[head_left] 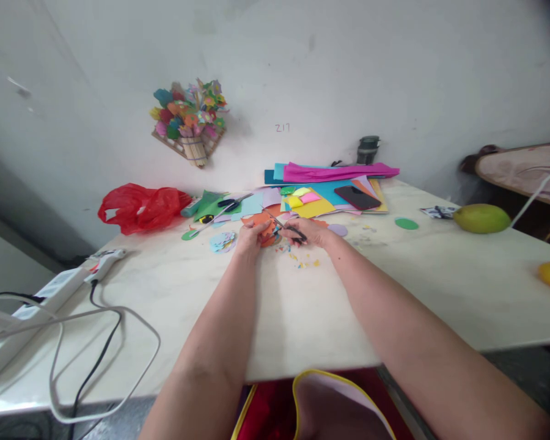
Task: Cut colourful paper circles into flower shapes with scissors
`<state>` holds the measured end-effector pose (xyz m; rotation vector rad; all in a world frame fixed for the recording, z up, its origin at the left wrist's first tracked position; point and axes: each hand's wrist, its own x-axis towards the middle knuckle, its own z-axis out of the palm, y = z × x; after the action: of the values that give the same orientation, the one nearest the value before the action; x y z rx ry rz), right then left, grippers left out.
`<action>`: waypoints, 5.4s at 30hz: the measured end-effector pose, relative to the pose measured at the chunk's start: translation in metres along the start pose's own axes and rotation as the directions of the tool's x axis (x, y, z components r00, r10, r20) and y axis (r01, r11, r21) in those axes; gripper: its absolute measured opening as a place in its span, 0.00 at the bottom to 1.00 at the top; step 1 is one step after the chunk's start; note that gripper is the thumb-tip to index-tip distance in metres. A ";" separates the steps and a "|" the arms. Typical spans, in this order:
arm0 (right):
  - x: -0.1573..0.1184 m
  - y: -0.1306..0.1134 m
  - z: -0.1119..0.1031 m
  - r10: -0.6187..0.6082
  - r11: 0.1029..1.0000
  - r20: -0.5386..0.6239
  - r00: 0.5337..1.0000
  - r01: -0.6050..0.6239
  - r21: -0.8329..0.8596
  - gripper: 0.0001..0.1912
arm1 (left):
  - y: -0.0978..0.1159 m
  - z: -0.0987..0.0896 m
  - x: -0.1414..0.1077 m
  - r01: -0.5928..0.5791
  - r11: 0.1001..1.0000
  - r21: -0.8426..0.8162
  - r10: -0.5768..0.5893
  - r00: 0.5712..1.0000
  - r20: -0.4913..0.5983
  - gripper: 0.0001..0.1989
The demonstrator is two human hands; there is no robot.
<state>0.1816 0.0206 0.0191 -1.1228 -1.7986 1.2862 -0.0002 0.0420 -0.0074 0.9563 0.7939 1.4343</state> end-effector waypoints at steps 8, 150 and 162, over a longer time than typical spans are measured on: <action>-0.004 -0.008 0.004 0.036 0.999 -0.021 0.999 -0.036 0.035 0.11 | 0.000 -0.001 0.001 0.010 1.000 0.008 -0.010 1.000 0.004 0.17; -0.004 0.000 -0.004 0.009 1.000 0.041 0.999 -0.010 0.004 0.14 | 0.002 -0.004 -0.001 0.015 0.999 -0.038 -0.012 0.997 0.070 0.14; -0.002 -0.001 -0.001 0.056 0.995 0.033 0.998 -0.058 0.075 0.13 | 0.000 -0.005 0.000 0.006 0.998 -0.058 0.000 0.995 0.099 0.16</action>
<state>0.1835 0.0195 0.0200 -1.1249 -1.7359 1.4010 -0.0044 0.0426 -0.0099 0.9737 0.6767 1.3890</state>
